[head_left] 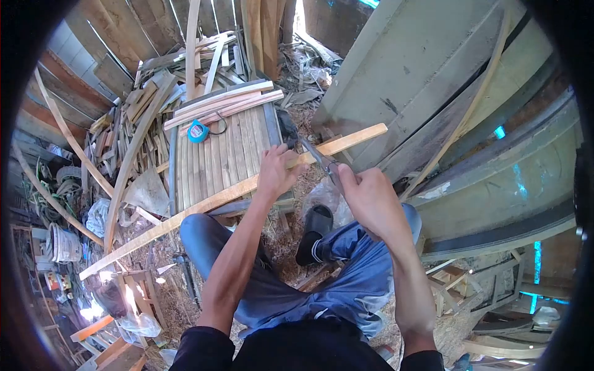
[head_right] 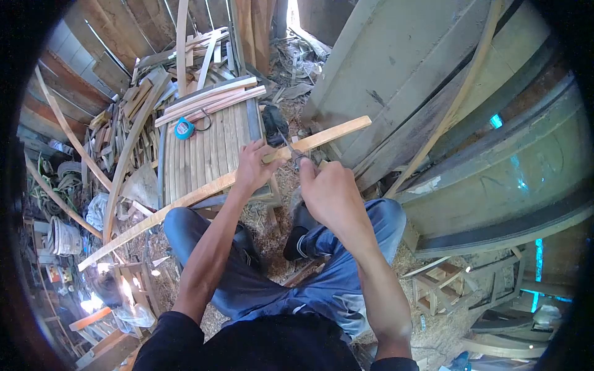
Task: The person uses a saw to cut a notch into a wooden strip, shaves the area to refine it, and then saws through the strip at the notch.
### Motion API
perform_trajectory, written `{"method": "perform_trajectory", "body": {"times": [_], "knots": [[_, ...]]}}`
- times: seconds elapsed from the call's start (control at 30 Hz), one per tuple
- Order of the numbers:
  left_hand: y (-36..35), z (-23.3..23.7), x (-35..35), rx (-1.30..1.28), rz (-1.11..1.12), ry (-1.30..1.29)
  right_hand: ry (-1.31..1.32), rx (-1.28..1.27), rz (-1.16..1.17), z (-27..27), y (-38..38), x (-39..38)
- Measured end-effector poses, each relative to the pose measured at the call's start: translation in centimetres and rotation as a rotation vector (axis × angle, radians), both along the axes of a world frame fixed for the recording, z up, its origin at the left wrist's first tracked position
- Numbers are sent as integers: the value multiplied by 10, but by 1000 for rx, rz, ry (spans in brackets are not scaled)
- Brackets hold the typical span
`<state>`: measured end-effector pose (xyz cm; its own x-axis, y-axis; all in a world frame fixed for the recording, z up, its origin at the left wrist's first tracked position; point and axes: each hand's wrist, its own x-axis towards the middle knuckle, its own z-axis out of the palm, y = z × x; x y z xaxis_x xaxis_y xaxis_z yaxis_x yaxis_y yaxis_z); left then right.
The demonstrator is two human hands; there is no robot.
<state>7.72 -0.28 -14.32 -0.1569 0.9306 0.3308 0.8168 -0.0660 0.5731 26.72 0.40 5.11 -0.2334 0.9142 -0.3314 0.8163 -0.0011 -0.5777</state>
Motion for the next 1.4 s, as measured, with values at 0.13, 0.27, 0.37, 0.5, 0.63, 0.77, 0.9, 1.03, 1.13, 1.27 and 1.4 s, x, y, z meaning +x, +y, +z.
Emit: {"method": "perform_trajectory", "body": {"times": [0.13,0.27,0.37,0.5,0.63,0.77,0.9,1.03,1.13,1.27,1.4], "knots": [[3,-13,-2,47,-2,24,69,62,-39,-52,0,-17],[3,-5,-6,10,-22,38,199,339,-122,-112,-1,-21],[5,-2,-2,11,-33,8,321,217,-121,-127,-5,4],[2,-3,-4,-52,-31,28,469,397,-125,-161,-33,8],[-1,-2,-1,26,-52,113,602,351,-188,-208,-46,19],[0,-5,-2,40,-74,132,723,178,-233,-232,-46,21],[4,-3,-7,27,-96,133,855,95,-283,-192,-40,20],[8,6,-12,-35,-182,149,793,155,-220,-185,-33,20],[16,3,-15,1,-220,92,741,170,-198,-207,-25,21],[18,14,-20,-94,-266,126,923,-48,-270,-204,-22,12],[25,11,-23,-44,-285,210,1050,-100,-251,-217,-15,12]]}}
